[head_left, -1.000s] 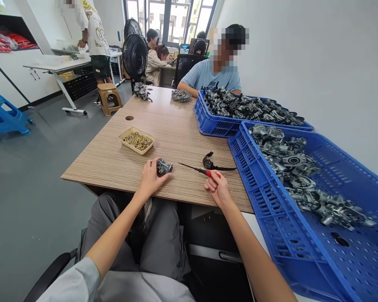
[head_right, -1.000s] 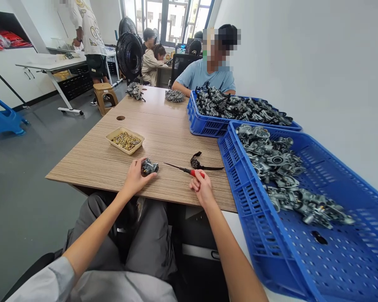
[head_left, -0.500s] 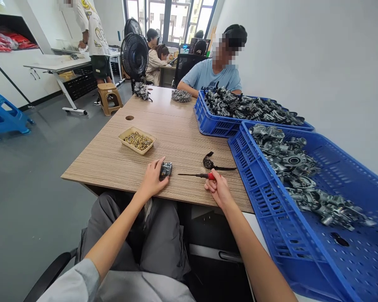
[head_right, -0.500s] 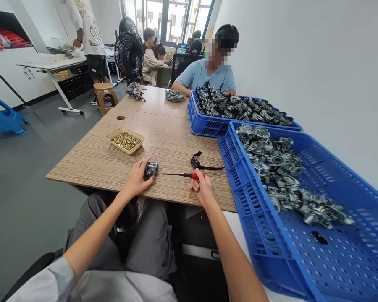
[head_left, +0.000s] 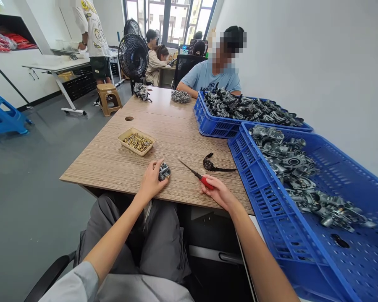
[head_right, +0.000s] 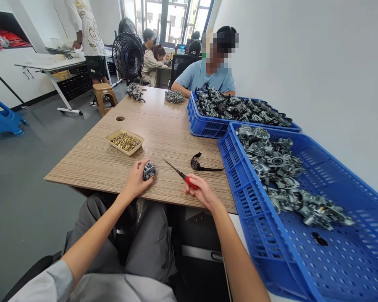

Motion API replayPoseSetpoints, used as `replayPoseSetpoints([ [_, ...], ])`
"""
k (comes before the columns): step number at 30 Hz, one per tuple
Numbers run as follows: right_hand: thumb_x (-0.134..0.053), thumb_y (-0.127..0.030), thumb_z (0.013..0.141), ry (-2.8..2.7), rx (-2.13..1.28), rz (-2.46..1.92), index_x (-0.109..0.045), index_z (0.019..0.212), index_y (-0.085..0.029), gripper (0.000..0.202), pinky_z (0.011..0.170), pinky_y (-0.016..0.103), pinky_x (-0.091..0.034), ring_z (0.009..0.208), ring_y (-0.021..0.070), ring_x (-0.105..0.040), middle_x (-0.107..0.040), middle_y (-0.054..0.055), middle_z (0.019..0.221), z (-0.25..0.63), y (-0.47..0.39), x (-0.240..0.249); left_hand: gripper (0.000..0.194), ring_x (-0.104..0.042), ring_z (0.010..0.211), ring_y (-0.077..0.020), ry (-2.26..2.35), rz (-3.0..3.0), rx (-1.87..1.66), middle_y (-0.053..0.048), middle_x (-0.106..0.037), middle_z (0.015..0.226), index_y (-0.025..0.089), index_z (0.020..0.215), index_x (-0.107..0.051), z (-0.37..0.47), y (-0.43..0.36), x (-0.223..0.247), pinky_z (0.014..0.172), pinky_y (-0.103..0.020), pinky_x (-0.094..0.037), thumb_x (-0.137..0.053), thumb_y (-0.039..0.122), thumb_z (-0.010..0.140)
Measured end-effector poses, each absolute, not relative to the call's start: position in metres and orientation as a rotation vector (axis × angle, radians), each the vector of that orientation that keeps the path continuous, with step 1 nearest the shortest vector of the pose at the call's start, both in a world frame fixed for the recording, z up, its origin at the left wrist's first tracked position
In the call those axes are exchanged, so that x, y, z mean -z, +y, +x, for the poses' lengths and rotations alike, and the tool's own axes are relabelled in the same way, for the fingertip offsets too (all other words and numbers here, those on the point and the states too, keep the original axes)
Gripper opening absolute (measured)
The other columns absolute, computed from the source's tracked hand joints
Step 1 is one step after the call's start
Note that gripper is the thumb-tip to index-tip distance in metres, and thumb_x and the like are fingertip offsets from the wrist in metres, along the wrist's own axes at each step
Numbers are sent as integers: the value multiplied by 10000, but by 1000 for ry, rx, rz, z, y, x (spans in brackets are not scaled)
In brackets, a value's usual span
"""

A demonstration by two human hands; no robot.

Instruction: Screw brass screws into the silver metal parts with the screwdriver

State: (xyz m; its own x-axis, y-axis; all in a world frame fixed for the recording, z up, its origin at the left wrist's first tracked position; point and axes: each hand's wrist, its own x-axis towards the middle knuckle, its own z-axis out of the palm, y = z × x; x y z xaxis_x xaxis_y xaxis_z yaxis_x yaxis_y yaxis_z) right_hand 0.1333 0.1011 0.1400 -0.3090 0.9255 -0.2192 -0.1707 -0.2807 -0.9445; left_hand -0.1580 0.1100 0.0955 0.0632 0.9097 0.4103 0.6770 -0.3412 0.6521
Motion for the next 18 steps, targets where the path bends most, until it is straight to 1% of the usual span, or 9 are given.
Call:
replayPoseSetpoints([
  [2, -742, -504, 855, -1167, -1769, -1098, -658, 846, -197, 319, 623, 315, -548, 431, 84, -287, -388, -106, 480, 134, 101, -142, 635, -610, 1191, -313, 1627, 2038, -1169, -107, -544, 1284, 287, 1457, -477, -157, 110, -95, 1017, -452, -528, -685, 272, 858],
  [3, -710, -527, 885, -1193, -1793, -1111, -653, 826, -192, 345, 579, 300, -527, 423, 76, -223, -311, -123, 467, 135, 101, -143, 616, -613, 1187, -313, 1649, 2022, -1179, -106, -553, 1275, 288, 1441, -492, -157, 111, -95, 1013, -447, -531, -689, 278, 858],
  [4, -688, -548, 906, -1220, -1809, -1124, -648, 815, -188, 373, 546, 286, -506, 425, 72, -180, -269, -130, 470, 135, 101, -143, 603, -616, 1180, -315, 1677, 2006, -1182, -106, -558, 1268, 285, 1429, -503, -157, 111, -94, 1001, -441, -536, -695, 284, 857],
  [6, -682, -587, 917, -1274, -1818, -1144, -631, 809, -191, 413, 522, 265, -479, 441, 69, -161, -260, -131, 488, 136, 100, -143, 597, -620, 1167, -320, 1744, 1980, -1161, -115, -561, 1263, 270, 1419, -512, -157, 111, -94, 962, -429, -550, -704, 295, 854],
  [10, -706, -622, 901, -1357, -1802, -1162, -593, 840, -206, 435, 558, 257, -483, 475, 73, -173, -271, -130, 524, 136, 98, -141, 609, -622, 1152, -322, 1861, 1970, -1071, -135, -550, 1278, 220, 1443, -491, -156, 109, -96, 895, -409, -564, -688, 310, 874],
  [14, -694, -632, 907, -1408, -1775, -1175, -590, 928, -210, 434, 585, 260, -483, 494, 76, -153, -247, -138, 548, 135, 98, -139, 610, -626, 1146, -305, 1947, 1967, -1029, -138, -537, 1301, 199, 1466, -469, -156, 107, -100, 876, -384, -564, -671, 317, 902],
  [18, -675, -635, 918, -1468, -1733, -1198, -596, 1012, -216, 437, 608, 264, -483, 494, 72, -187, -246, -133, 590, 133, 97, -140, 615, -617, 1168, -306, 1970, 1988, -1021, -140, -534, 1309, 189, 1472, -461, -155, 106, -102, 869, -374, -566, -672, 305, 907],
])
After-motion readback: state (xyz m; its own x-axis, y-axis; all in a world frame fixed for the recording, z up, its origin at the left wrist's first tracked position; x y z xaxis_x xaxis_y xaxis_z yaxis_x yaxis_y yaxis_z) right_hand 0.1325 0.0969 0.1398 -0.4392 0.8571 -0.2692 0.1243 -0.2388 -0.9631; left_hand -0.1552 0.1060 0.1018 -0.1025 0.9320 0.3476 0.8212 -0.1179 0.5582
